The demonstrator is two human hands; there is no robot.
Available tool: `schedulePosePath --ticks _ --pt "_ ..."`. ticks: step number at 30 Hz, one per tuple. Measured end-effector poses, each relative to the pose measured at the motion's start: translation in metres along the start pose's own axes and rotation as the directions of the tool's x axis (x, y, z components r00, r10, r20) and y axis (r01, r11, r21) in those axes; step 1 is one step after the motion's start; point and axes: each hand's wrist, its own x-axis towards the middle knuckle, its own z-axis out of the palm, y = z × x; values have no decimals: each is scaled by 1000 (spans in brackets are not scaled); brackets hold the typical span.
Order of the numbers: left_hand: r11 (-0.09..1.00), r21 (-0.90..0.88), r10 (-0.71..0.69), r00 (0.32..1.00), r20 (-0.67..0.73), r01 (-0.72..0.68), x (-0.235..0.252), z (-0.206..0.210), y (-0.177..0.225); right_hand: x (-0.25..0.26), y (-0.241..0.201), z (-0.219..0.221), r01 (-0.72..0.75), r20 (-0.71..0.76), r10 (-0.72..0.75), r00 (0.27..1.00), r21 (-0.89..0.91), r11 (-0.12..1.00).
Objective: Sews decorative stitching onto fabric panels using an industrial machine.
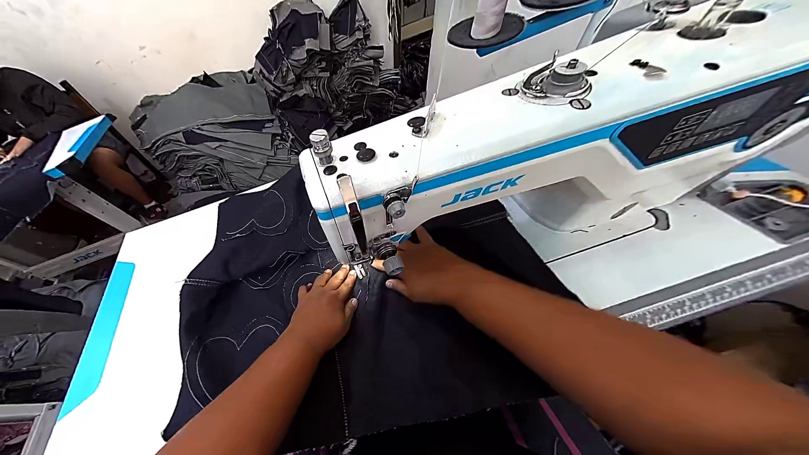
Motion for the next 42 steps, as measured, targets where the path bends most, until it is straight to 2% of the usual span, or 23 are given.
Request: schedulePosePath --ticks 2,4,5,8,10,14,17,23,27,30,31,32,34,35,38,40,42 --pt "997 55 54 998 -15 -53 3 -3 -7 -10 -42 20 -148 -108 161 981 119 982" --pt "989 113 100 993 -62 -93 6 0 -14 -20 -64 35 -239 9 243 970 222 945" --pt "988 126 96 993 -73 -86 6 1 -14 -22 -63 40 -240 32 239 971 223 945" --pt "989 149 39 993 -108 -22 6 7 -7 -22 -40 46 -126 -52 142 989 227 966" --pt "988 154 -14 992 -128 33 6 9 0 -19 -23 40 -53 -53 67 996 230 972" --pt "964 170 -199 979 -48 204 8 3 25 -10 8 33 101 -67 -88 994 229 968" --pt "940 191 -282 959 -28 282 10 0 38 -1 25 29 188 -67 -177 982 236 953" --pt "921 206 -331 943 -31 331 19 -4 43 9 28 9 169 21 -179 984 232 958" --pt "916 191 -355 934 -26 353 20 -4 43 12 30 9 168 12 -176 984 230 959" --pt "926 75 -372 928 25 369 16 0 49 8 29 16 140 -61 -129 990 223 965" --pt "929 40 -369 929 34 367 15 3 50 4 29 22 138 -141 -110 984 209 968" --pt "932 21 -362 931 41 361 14 5 50 0 31 31 152 -279 -94 956 192 969" --pt "937 2 -348 936 49 348 14 6 46 -8 34 48 162 -572 -25 820 189 969" --pt "941 -8 -338 940 55 339 14 6 43 -15 35 53 137 -656 38 754 214 967" --pt "952 -26 -303 951 58 305 16 4 37 -50 39 62 16 -697 252 671 353 935" --pt "957 -38 -285 958 44 287 16 2 29 -81 38 66 -35 -674 318 667 397 917" --pt "959 -75 -273 962 -6 272 15 -1 5 -112 31 65 -49 -640 325 697 410 911"
